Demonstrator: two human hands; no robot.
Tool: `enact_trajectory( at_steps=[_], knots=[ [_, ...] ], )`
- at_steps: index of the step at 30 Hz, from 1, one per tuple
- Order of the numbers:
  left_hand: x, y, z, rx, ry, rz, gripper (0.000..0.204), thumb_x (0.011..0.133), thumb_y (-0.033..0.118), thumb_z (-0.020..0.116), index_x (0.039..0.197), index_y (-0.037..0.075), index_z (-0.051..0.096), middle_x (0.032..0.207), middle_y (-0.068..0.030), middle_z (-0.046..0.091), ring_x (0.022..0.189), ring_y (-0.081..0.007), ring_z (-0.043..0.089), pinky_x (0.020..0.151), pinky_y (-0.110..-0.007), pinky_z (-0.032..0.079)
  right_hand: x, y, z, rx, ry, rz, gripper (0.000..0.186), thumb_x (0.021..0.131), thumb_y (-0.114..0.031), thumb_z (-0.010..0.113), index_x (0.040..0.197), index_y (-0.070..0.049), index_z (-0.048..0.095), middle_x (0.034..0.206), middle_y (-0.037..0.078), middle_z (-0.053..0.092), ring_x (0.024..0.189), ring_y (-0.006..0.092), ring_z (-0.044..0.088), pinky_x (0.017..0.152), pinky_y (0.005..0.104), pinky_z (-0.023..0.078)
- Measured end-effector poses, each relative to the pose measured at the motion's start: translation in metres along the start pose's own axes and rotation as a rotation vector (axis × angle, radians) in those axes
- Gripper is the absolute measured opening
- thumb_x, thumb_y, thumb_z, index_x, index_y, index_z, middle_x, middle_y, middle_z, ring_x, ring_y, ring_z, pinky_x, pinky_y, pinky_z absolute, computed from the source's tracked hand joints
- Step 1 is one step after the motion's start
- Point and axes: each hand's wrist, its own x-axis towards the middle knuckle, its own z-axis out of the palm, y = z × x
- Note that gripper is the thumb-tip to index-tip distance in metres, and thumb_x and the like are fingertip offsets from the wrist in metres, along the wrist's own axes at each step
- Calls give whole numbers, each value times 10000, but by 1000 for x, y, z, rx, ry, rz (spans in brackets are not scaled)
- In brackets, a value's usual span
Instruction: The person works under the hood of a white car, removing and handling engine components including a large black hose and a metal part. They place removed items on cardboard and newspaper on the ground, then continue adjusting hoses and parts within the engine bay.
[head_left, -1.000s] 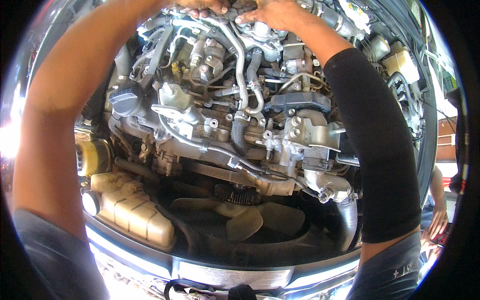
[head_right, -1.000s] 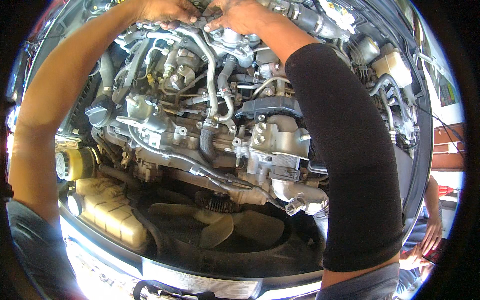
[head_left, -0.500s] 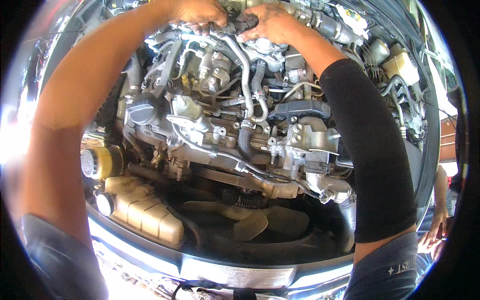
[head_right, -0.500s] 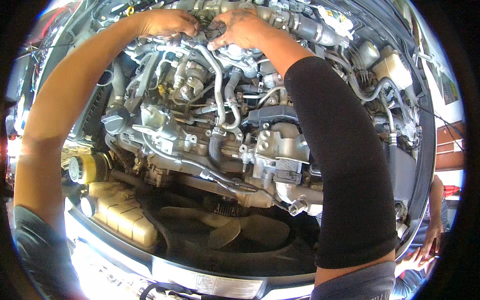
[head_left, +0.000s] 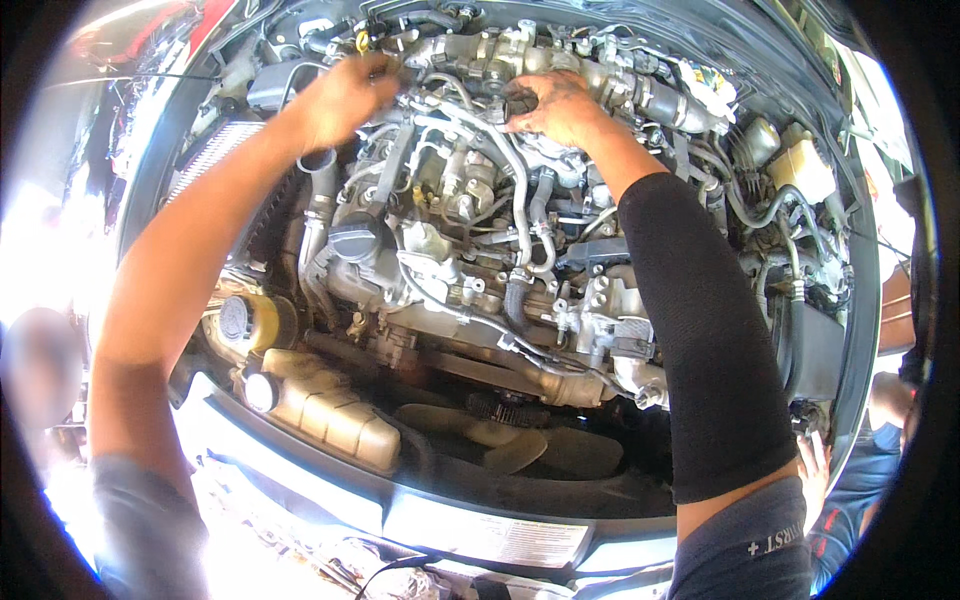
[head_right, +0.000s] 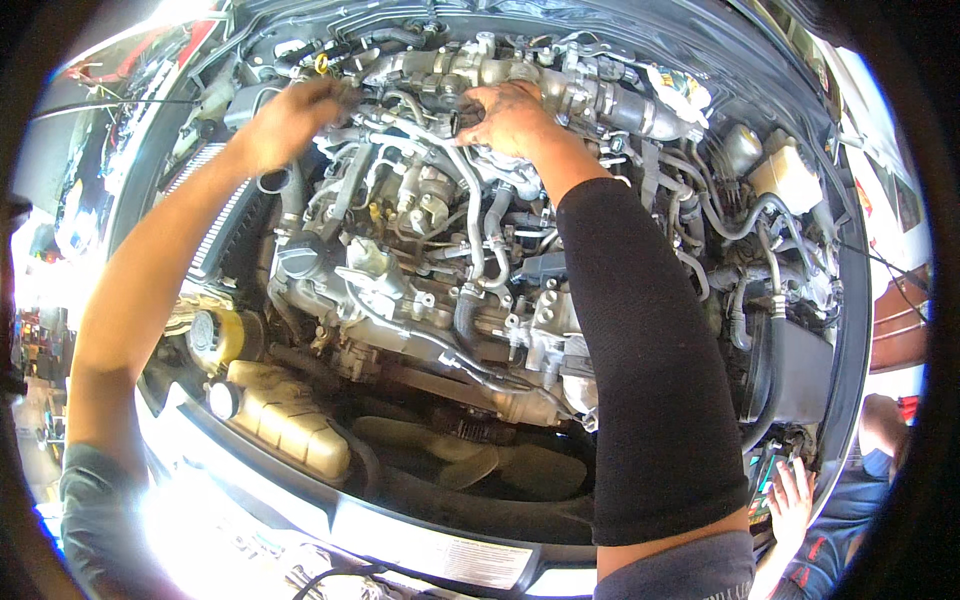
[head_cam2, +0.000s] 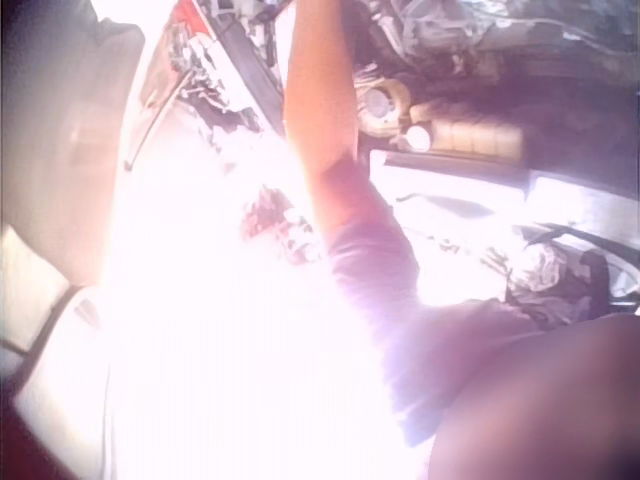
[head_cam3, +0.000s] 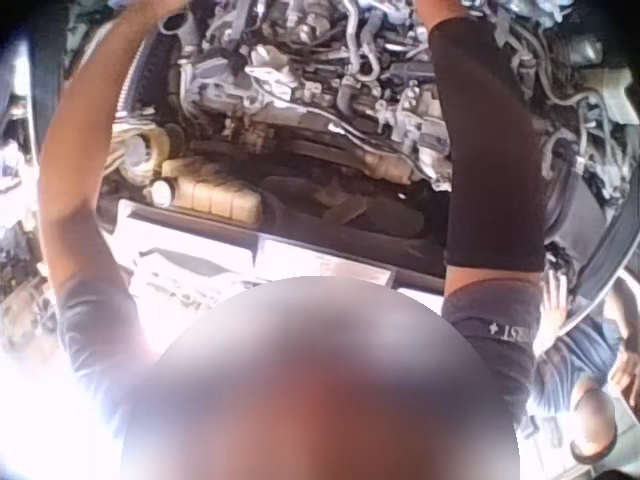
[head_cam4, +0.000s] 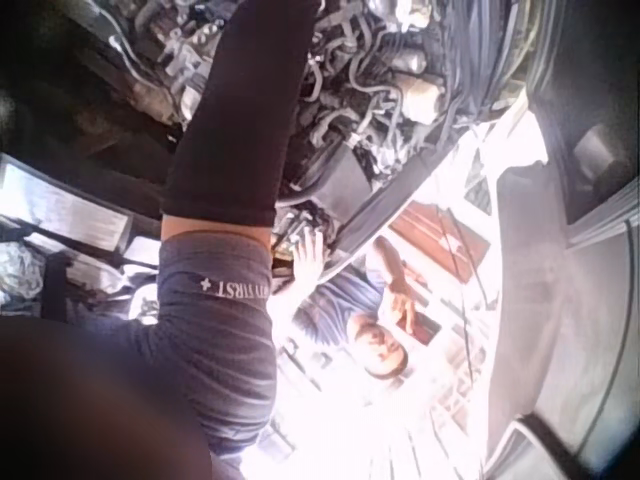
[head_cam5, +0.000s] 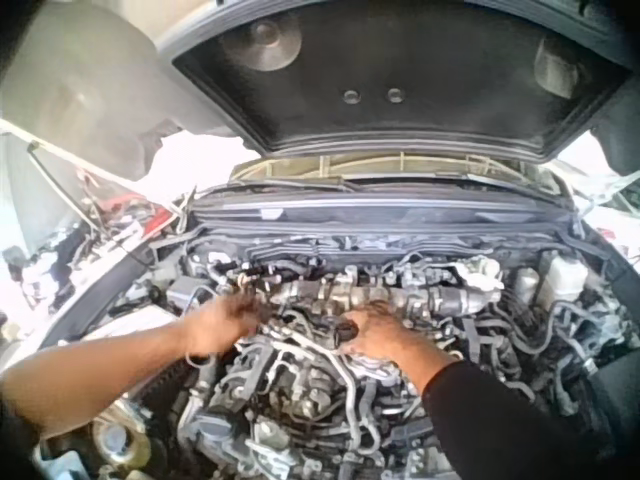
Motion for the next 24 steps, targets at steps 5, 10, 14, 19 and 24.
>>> enact_trajectory(
  at_steps=[5, 10, 14, 19, 24],
  knots=[
    [-158, 42, 22, 16, 8, 179, 428, 936, 101, 687, 1346, -21, 683, 1267, -278, 706, 1113, -442, 700, 1049, -530, 554, 7, 0, 5, -6, 0, 64, 994, 922, -902, 585, 1543, -129, 665, 1492, 193, 703, 1485, 319, 570, 1301, 467, 289],
    [-283, 81, 40, 75, -116, 243, 419, 958, 179, 740, 1343, 18, 697, 1286, -234, 679, 1283, -437, 618, 1135, -554, 501, 2, -7, 12, -32, 73, 78, 911, 1066, -842, 336, 1516, -136, 695, 1489, 203, 696, 1496, 294, 551, 1322, 464, 216],
    [-325, 83, 62, -16, -221, 76, 408, 1028, 256, 726, 1357, 18, 687, 1313, -251, 670, 1296, -457, 614, 1175, -572, 463, 0, -12, 14, -31, 119, 94, 859, 1107, -778, 310, 1480, -121, 719, 1438, 185, 724, 1454, 292, 577, 1291, 472, 250],
    [-332, 72, 86, 42, -172, -18, 394, 1066, 287, 689, 1323, -12, 695, 1256, -272, 715, 1262, -470, 639, 1153, -548, 479, 0, -18, 14, 21, 150, 135, 840, 1120, -750, 301, 1405, -106, 760, 1374, 194, 756, 1412, 308, 615, 1284, 469, 260],
    [-330, 74, 85, -8, -66, 40, 318, 1034, 239, 691, 1162, -49, 737, 1136, -262, 750, 1142, -466, 683, 1076, -552, 517, 2, -26, 7, 52, 129, 196, 862, 1127, -752, 263, 1336, -104, 791, 1354, 211, 762, 1388, 333, 639, 1282, 478, 285]
  ],
)
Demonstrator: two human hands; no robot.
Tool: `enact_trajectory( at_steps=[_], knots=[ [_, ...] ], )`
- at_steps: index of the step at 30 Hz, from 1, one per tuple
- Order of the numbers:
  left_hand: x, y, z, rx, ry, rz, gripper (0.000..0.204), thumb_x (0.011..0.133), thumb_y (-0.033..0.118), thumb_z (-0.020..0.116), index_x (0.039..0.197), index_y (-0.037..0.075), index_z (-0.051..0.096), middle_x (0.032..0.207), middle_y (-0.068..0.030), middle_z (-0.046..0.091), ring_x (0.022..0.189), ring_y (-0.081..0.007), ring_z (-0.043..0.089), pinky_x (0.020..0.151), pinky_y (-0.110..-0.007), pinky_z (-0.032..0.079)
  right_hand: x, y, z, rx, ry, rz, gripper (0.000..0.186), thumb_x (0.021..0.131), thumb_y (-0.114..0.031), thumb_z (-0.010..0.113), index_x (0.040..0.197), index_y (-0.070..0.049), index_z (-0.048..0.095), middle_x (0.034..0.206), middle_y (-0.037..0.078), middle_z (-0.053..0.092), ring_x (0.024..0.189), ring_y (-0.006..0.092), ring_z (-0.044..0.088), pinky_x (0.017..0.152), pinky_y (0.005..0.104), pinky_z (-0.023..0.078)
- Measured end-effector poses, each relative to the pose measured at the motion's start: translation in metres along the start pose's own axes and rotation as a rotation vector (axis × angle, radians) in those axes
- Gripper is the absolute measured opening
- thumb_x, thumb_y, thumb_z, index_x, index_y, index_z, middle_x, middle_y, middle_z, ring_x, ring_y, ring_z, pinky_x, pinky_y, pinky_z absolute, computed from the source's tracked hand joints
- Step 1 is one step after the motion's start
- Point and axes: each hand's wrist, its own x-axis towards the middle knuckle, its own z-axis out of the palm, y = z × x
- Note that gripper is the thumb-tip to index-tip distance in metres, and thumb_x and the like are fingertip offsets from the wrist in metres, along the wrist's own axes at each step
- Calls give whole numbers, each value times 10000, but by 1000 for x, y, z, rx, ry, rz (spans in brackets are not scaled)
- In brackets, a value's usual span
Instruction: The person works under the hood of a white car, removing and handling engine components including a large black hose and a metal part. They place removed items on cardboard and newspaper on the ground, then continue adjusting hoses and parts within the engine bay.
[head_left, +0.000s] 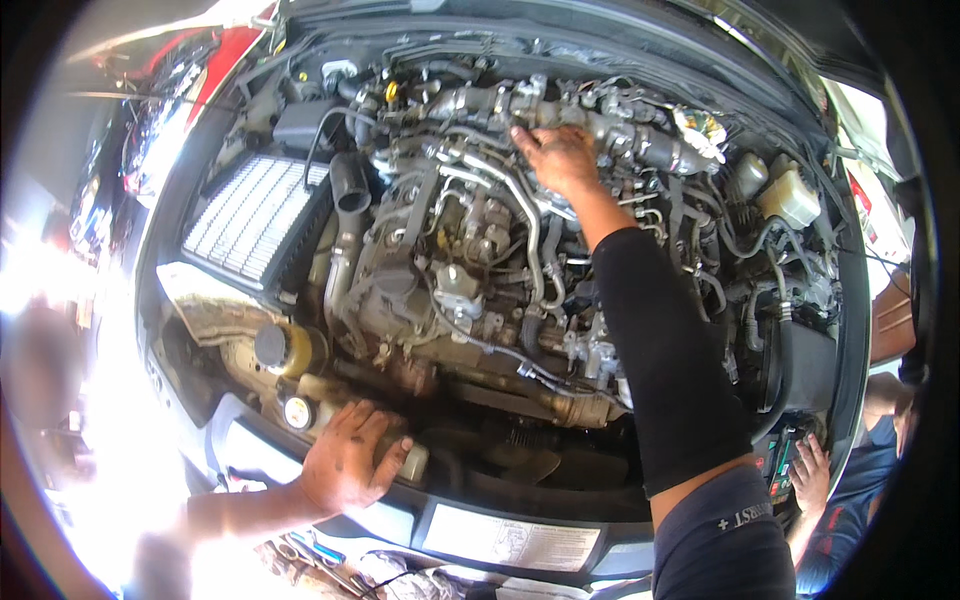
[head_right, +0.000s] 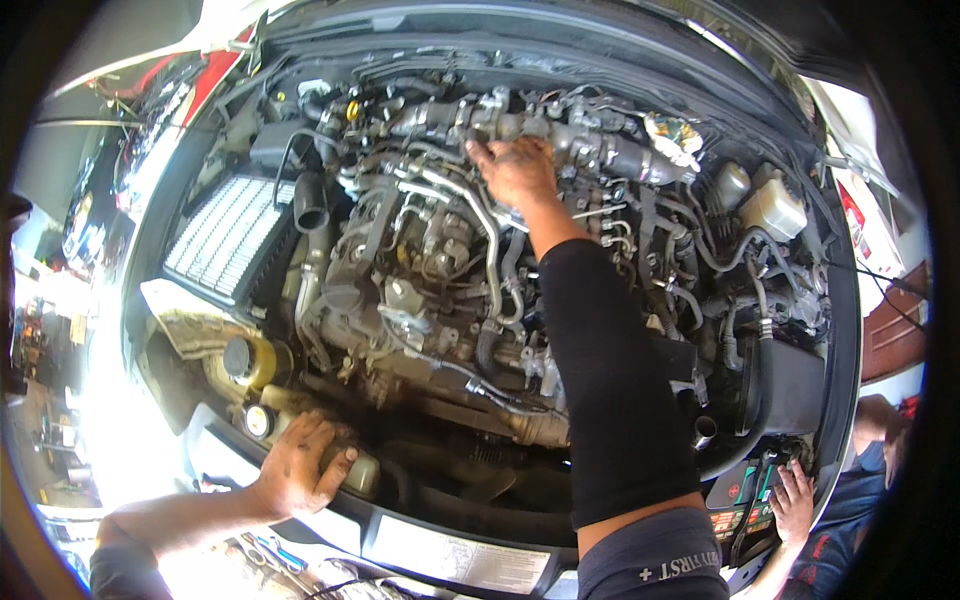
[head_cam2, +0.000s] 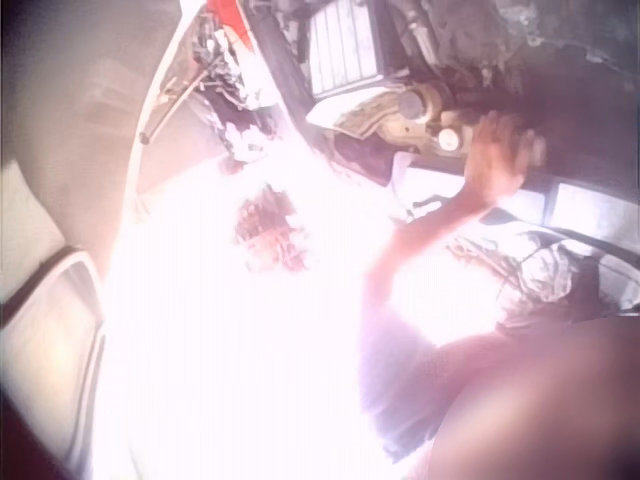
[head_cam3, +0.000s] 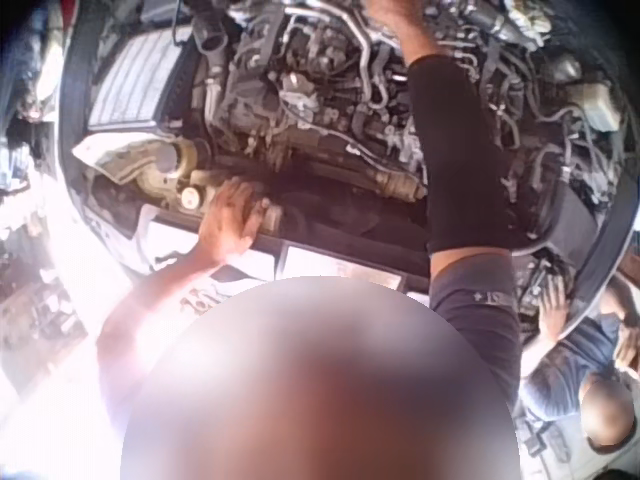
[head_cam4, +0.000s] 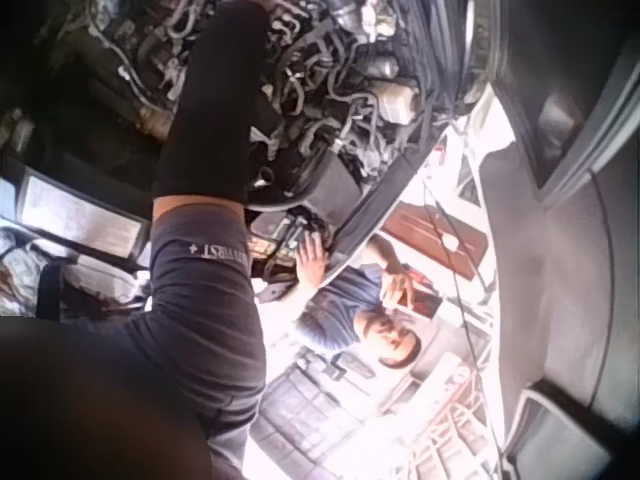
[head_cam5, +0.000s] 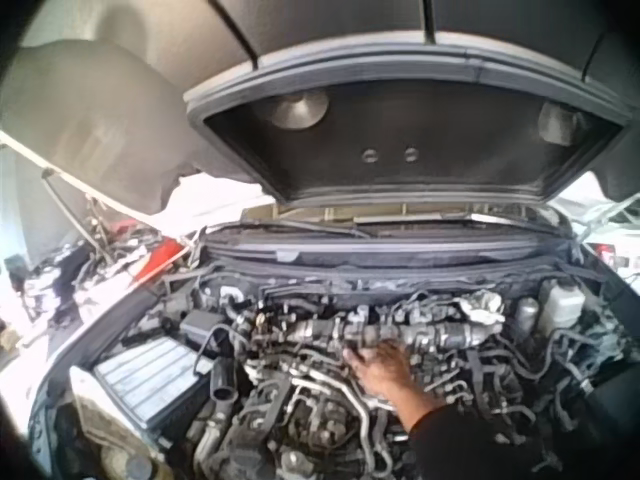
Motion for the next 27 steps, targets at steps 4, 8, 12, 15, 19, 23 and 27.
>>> enact_trajectory(
  at_steps=[4, 8, 12, 15, 19, 23, 27],
  knots=[
    [2, 0, -1, -8, 23, 11, 278, 1017, 192, 686, 1114, -62, 742, 1104, -253, 756, 1080, -469, 687, 1045, -540, 535, 1, -4, -4, 1, -37, 36, 871, 1124, -764, 267, 1308, -106, 806, 1331, 202, 771, 1393, 318, 633, 1282, 453, 300],
    [1, 1, 1, -51, 30, -30, 263, 1012, 179, 679, 1068, -71, 739, 1077, -263, 752, 1041, -473, 690, 1028, -540, 540, -1, -4, -4, 76, 56, 43, 870, 1116, -771, 300, 1147, -100, 851, 1137, 170, 818, 1267, 309, 688, 1253, 444, 314],
    [2, 4, 2, 5, 42, -53, 252, 1009, 174, 678, 1043, -67, 743, 1054, -268, 747, 1029, -485, 688, 996, -539, 547, -4, -8, -1, 98, 135, 51, 861, 1131, -726, 307, 1049, -63, 849, 1080, 166, 822, 1199, 295, 710, 1224, 435, 323],
    [3, 4, 3, -54, 25, -62, 245, 1005, 176, 680, 1033, -59, 745, 1036, -266, 739, 1015, -493, 684, 987, -537, 549, -6, -12, -4, 119, 164, 79, 847, 1145, -684, 302, 1044, -43, 846, 1118, 178, 823, 1208, 303, 716, 1216, 434, 327],
    [5, 5, 7, -37, 44, -77, 220, 988, 163, 687, 1010, -50, 740, 1006, -257, 727, 998, -483, 683, 980, -537, 550, -4, -18, -10, 183, 104, 167, 826, 1134, -692, 336, 1056, -53, 854, 1168, 176, 824, 1226, 314, 723, 1179, 442, 372],
    [8, 5, 8, -24, 49, -48, 198, 964, 141, 692, 1001, -48, 738, 1023, -253, 733, 1003, -476, 685, 969, -534, 555, 0, -20, -12, 199, 107, 202, 807, 1115, -717, 385, 1017, -74, 863, 1161, 184, 825, 1219, 338, 732, 1168, 454, 401],
    [9, 5, 10, -31, 31, -55, 191, 950, 124, 690, 1010, -53, 730, 1048, -246, 739, 1013, -475, 687, 965, -531, 558, 3, -16, -8, 148, 79, 157, 724, 1148, -643, 381, 1127, -87, 845, 1158, 141, 833, 1181, 267, 739, 1137, 448, 376]
  ],
)
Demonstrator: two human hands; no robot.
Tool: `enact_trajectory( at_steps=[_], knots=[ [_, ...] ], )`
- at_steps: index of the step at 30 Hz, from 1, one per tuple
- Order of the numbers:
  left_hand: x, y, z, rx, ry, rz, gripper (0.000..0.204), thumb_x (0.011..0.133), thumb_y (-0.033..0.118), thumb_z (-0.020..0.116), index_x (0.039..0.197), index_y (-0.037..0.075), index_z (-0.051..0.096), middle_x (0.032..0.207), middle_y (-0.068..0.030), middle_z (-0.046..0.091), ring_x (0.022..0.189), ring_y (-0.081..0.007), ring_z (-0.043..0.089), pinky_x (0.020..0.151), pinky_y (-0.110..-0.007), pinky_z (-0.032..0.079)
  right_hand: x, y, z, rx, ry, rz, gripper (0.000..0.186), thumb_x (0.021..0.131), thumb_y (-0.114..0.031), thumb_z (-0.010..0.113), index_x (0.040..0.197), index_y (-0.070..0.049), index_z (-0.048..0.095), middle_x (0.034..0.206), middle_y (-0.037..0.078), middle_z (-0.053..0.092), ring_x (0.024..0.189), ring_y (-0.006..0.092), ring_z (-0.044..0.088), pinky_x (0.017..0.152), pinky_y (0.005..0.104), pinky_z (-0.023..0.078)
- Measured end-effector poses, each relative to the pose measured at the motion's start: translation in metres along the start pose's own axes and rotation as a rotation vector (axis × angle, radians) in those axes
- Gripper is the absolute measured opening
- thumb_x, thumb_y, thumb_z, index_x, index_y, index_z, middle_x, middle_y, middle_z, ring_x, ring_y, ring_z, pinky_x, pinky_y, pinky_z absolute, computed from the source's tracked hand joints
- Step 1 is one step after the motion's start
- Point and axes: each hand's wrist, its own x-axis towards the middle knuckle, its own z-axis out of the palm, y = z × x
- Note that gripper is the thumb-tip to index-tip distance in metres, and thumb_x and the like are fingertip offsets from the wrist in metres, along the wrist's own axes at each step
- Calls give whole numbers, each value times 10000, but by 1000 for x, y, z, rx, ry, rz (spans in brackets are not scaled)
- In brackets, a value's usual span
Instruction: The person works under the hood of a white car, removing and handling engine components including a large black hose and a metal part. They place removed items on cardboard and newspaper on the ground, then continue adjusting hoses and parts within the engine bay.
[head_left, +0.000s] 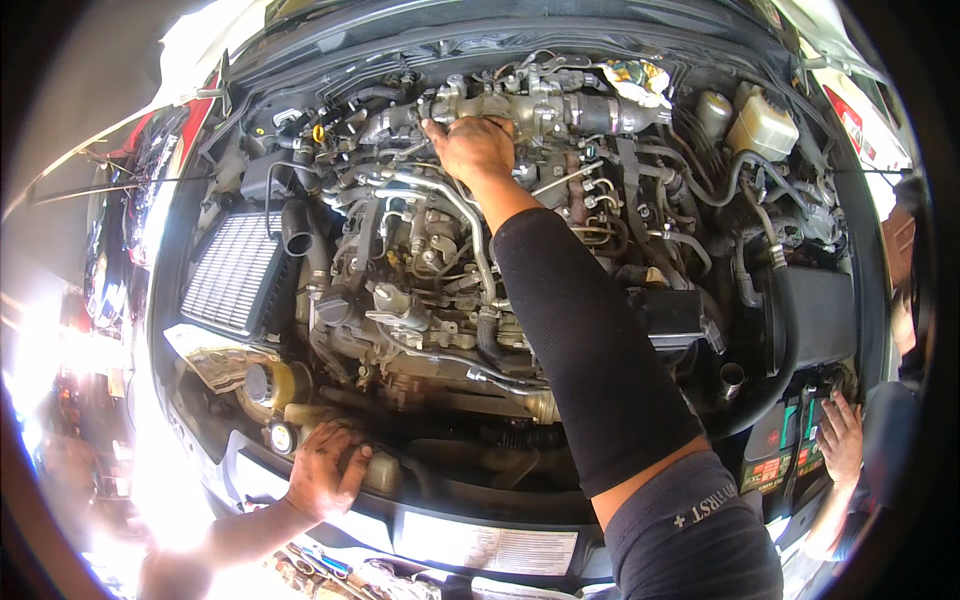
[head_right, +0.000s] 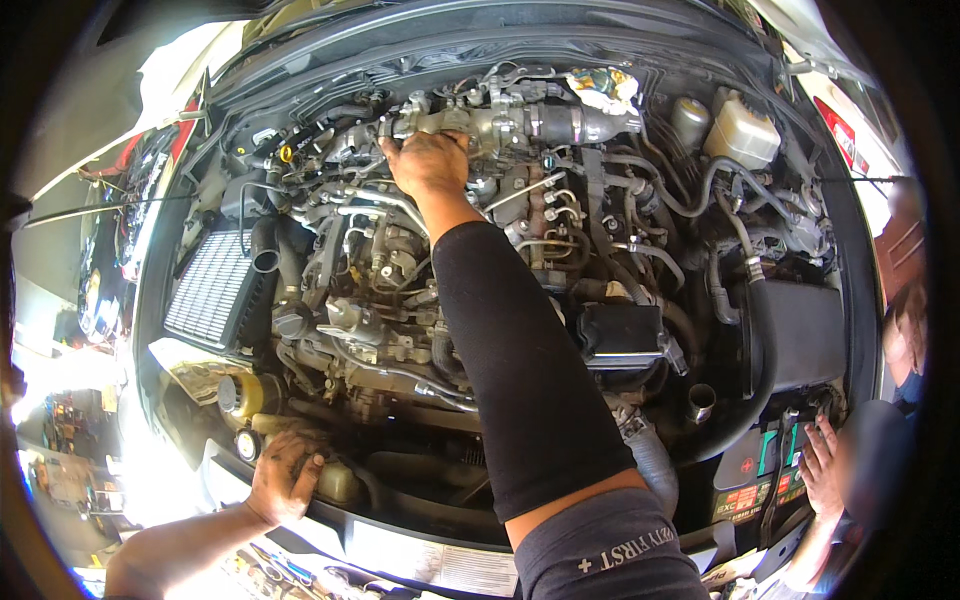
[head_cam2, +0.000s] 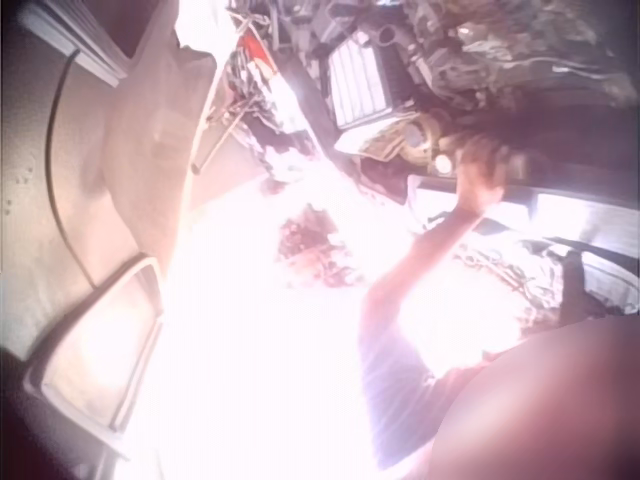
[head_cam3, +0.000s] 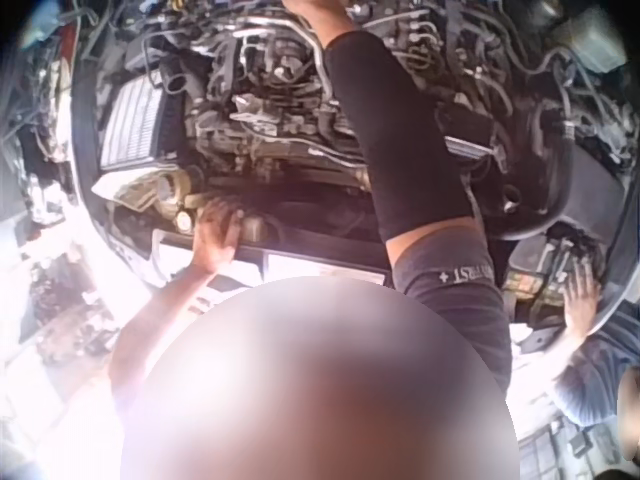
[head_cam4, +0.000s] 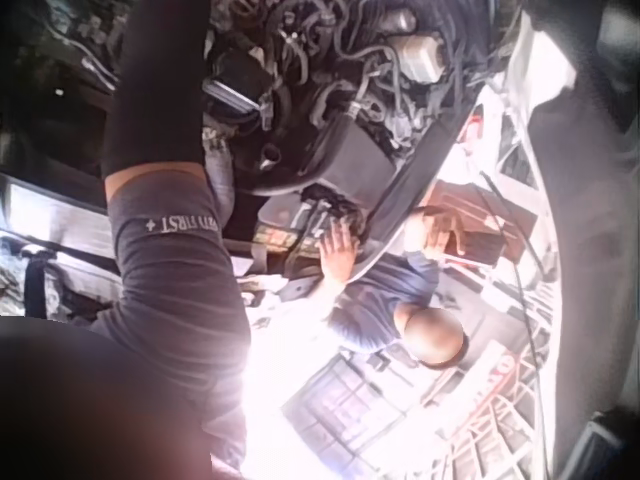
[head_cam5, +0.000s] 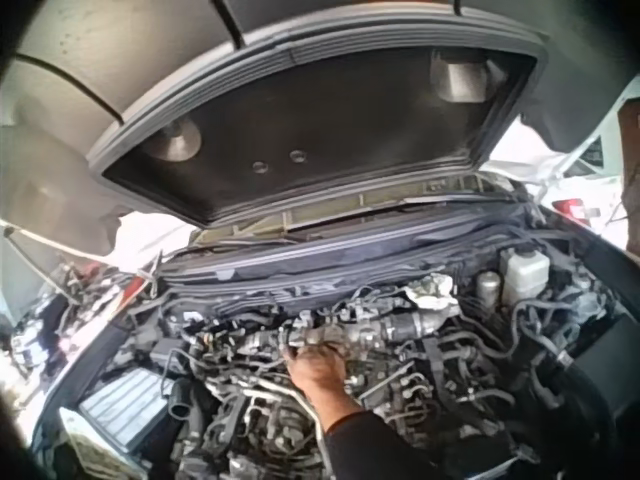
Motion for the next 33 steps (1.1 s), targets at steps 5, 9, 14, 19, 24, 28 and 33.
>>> enact_trajectory(
  at_steps=[5, 9, 14, 19, 24, 28, 33],
  knots=[
    [-3, -6, 3, 69, -2, 63, 185, 946, 118, 692, 1017, -49, 729, 1051, -238, 739, 1020, -473, 688, 965, -529, 558, 6, 10, 3, 119, -54, -32, 616, 1106, -614, 496, 1263, -106, 807, 1280, 137, 812, 1269, 264, 720, 1187, 445, 350],
    [-7, -11, 5, 111, 26, 107, 172, 951, 123, 698, 1005, -37, 731, 1034, -237, 735, 1002, -471, 684, 957, -523, 554, 12, 22, 6, 121, -61, -108, 581, 1062, -602, 599, 1417, -171, 762, 1410, 132, 765, 1336, 297, 697, 1200, 414, 390],
    [-7, -9, 5, 52, 68, 55, 175, 966, 138, 694, 961, -31, 737, 982, -238, 723, 955, -475, 673, 935, -533, 548, 21, 34, 1, 159, -295, -128, 558, 987, -568, 729, 1426, -224, 768, 1437, 109, 755, 1404, 273, 663, 1270, 425, 356],
    [-8, -3, 3, 4, 118, -1, 191, 978, 164, 690, 930, -15, 737, 959, -230, 724, 936, -472, 674, 919, -533, 554, -1, 26, -20, -90, -364, -242, 609, 987, -532, 775, 1510, -228, 705, 1408, 160, 759, 1330, 333, 702, 1149, 409, 509],
    [-10, -1, -1, -5, 123, -20, 176, 980, 165, 686, 953, 0, 737, 961, -224, 729, 936, -474, 680, 916, -539, 558, -63, 15, -58, -5, -484, -227, 508, 1042, -436, 759, 1435, -119, 707, 1368, 238, 743, 1288, 379, 704, 1091, 460, 563],
    [-11, -1, -2, 1, 151, 8, 175, 980, 171, 691, 948, 5, 735, 968, -225, 733, 925, -482, 685, 924, -541, 559, -122, 15, -81, -246, -598, -326, 520, 1072, -437, 702, 1464, -96, 685, 1423, 238, 715, 1344, 419, 670, 1135, 485, 536],
    [-14, 0, 0, -9, 143, -48, 177, 977, 181, 701, 960, 11, 746, 998, -218, 746, 1005, -456, 691, 919, -538, 563, -170, 40, -112, -293, -654, -330, 584, 1062, -491, 687, 1469, -72, 674, 1449, 235, 697, 1377, 423, 641, 1153, 494, 516]
  ],
)
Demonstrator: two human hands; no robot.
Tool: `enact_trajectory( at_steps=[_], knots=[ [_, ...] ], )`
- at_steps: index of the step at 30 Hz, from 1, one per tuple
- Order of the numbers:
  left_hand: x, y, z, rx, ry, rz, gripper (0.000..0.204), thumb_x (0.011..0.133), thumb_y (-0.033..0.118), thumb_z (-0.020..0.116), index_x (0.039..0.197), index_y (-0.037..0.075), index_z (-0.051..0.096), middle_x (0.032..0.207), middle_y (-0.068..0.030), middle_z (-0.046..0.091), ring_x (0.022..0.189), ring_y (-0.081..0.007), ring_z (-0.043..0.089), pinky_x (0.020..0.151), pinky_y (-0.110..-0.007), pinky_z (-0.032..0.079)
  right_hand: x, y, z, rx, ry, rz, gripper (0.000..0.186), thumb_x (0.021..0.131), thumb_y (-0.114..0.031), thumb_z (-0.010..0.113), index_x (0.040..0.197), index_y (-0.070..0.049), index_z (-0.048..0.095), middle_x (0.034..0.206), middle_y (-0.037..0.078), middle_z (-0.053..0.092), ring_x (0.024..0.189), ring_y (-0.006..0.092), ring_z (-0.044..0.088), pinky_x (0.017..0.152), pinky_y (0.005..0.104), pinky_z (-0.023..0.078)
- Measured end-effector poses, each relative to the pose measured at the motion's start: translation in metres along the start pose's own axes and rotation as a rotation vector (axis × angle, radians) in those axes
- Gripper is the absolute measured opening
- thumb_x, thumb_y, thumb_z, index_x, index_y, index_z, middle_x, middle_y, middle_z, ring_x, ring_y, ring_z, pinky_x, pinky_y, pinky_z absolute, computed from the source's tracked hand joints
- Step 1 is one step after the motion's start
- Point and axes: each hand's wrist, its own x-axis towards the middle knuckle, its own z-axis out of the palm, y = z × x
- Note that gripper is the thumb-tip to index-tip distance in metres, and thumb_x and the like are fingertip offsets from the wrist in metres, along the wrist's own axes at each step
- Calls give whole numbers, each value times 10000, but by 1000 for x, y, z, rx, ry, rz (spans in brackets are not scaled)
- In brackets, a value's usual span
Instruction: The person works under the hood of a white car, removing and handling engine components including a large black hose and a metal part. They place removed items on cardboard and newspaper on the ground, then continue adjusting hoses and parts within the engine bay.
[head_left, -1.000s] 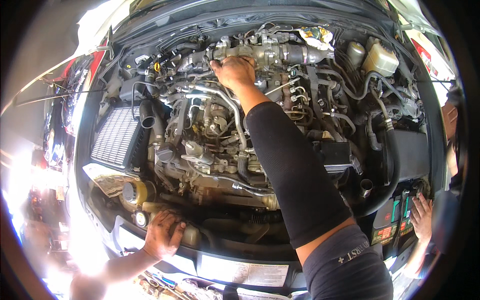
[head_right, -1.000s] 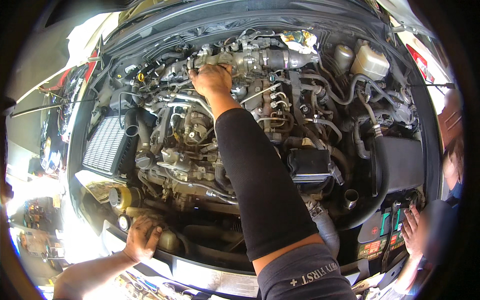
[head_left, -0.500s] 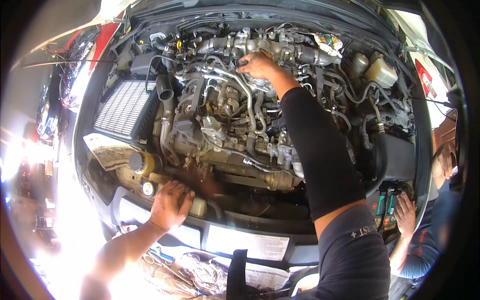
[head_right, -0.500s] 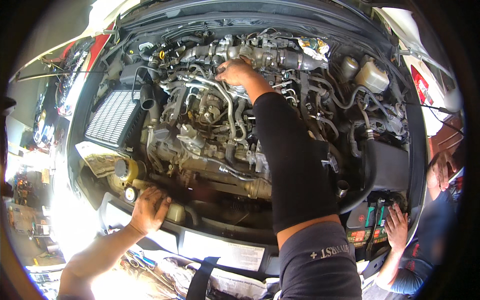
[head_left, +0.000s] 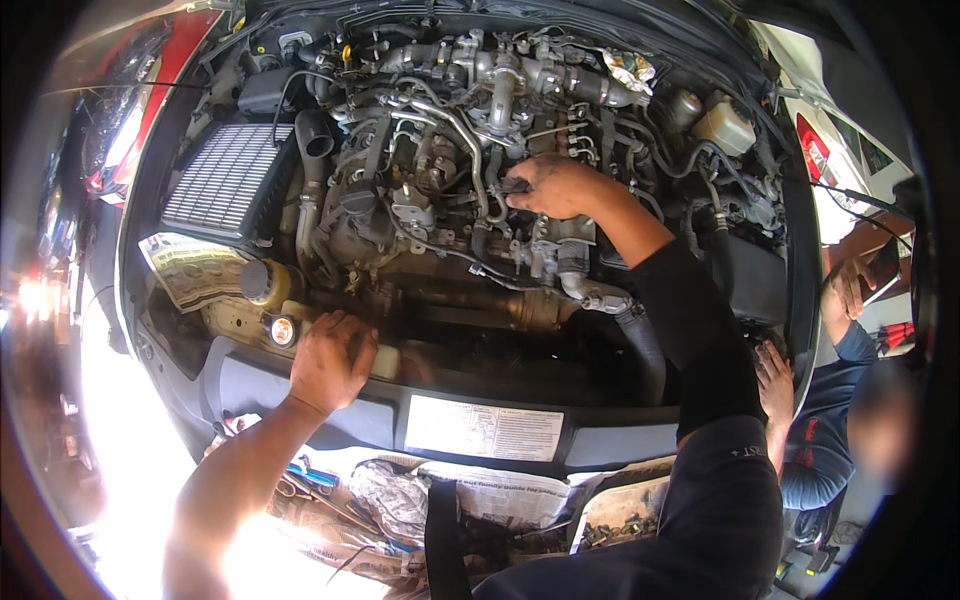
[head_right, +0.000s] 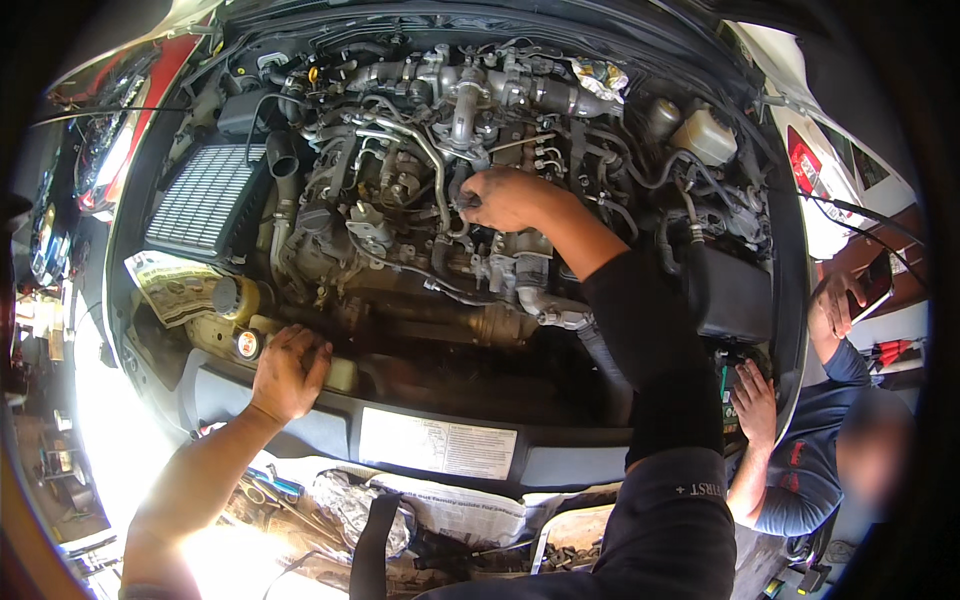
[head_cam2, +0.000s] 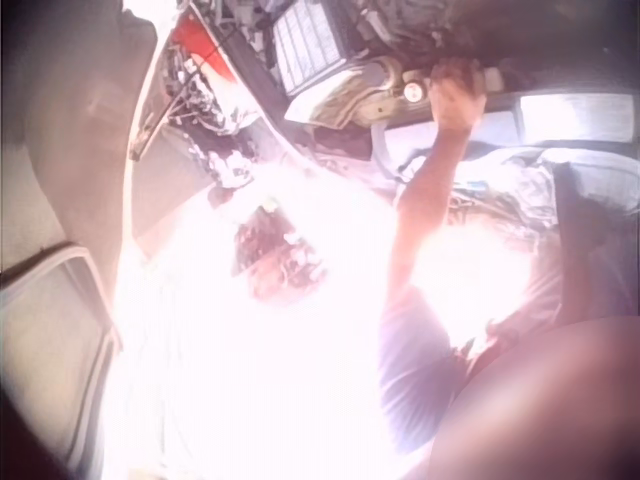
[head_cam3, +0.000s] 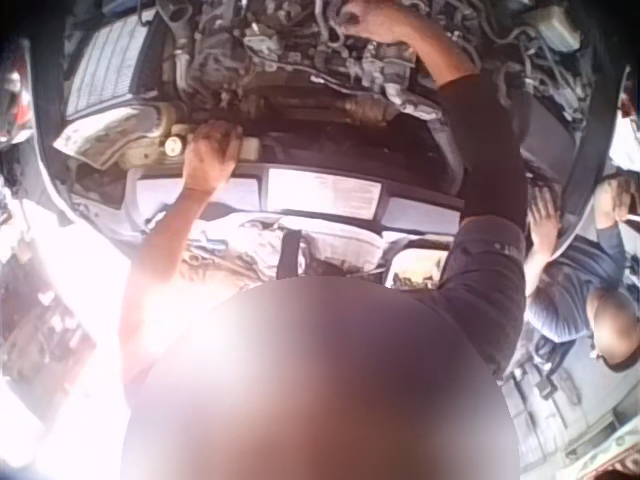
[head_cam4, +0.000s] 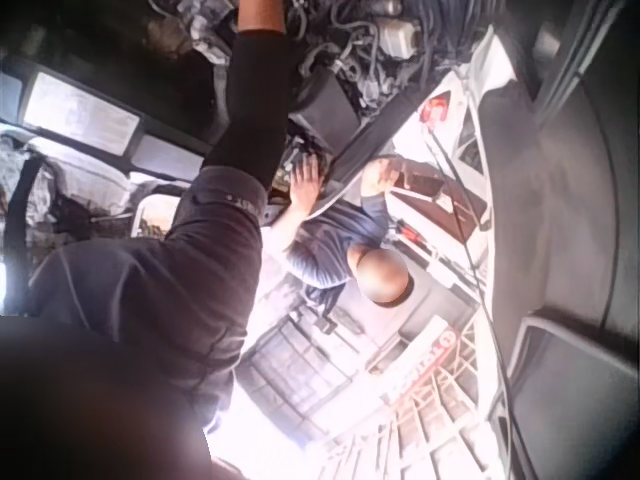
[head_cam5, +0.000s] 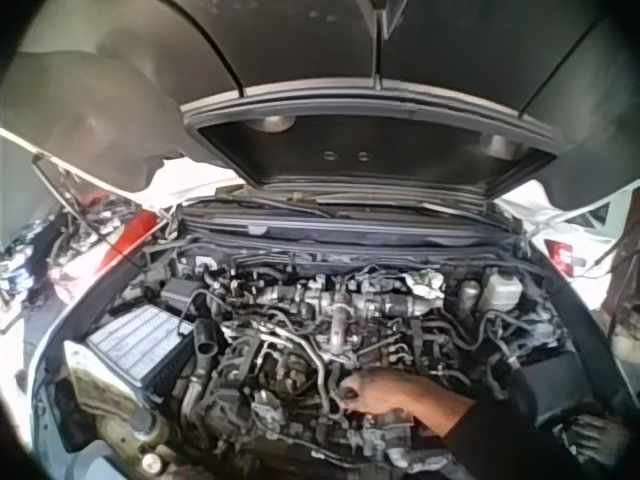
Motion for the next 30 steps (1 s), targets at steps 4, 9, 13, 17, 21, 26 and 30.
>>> enact_trajectory(
  at_steps=[4, 9, 13, 17, 21, 26, 30],
  knots=[
    [0, -1, 1, 9, 24, 28, 180, 979, 188, 703, 958, 12, 734, 983, -218, 735, 996, -462, 686, 901, -545, 558, -32, 27, -1, 59, 44, 114, 648, 1058, -577, 662, 1473, -79, 676, 1469, 244, 681, 1391, 427, 626, 1179, 491, 498],
    [-1, -1, 3, 46, 4, -10, 178, 985, 191, 698, 942, 19, 716, 977, -213, 729, 1002, -468, 683, 900, -552, 556, -54, 37, 26, 398, 135, 322, 833, 1007, -757, 639, 1485, -76, 677, 1471, 271, 668, 1399, 431, 621, 1184, 482, 495],
    [-2, -2, 3, 45, -2, 11, 174, 991, 192, 690, 959, 24, 720, 1005, -209, 735, 1029, -457, 685, 912, -549, 563, -56, 24, 46, 340, 303, 326, 818, 1012, -776, 608, 1457, -95, 696, 1405, 238, 717, 1361, 406, 656, 1161, 483, 515],
    [-4, -4, 5, 76, -2, 11, 195, 997, 201, 682, 1012, 14, 736, 1067, -223, 737, 1068, -459, 685, 939, -547, 566, -53, 12, 55, 129, 511, 292, 696, 1046, -692, 616, 1284, -58, 780, 1099, 225, 810, 1116, 425, 756, 1007, 509, 584],
    [-4, -3, 7, 52, 5, -28, 215, 996, 225, 683, 1059, 29, 745, 1153, -235, 740, 1111, -467, 688, 960, -550, 563, -55, 12, 56, 169, 565, 286, 493, 1087, -556, 619, 1187, -100, 777, 1152, 224, 788, 1139, 442, 730, 1015, 524, 581],
    [-5, -1, 6, 24, 22, -58, 196, 979, 194, 700, 1012, 6, 747, 1086, -251, 750, 1056, -476, 701, 940, -536, 557, -57, 8, 57, 117, 559, 325, 546, 1088, -563, 618, 1298, -82, 769, 1209, 259, 775, 1222, 455, 694, 1076, 524, 549],
    [-5, 2, 3, 53, -15, -65, 229, 980, 230, 693, 1064, 25, 753, 1135, -250, 746, 1108, -472, 696, 970, -545, 561, -58, 4, 53, 137, 554, 371, 450, 1112, -465, 589, 1203, -53, 747, 1185, 220, 781, 1161, 432, 725, 1037, 516, 585]
  ],
)
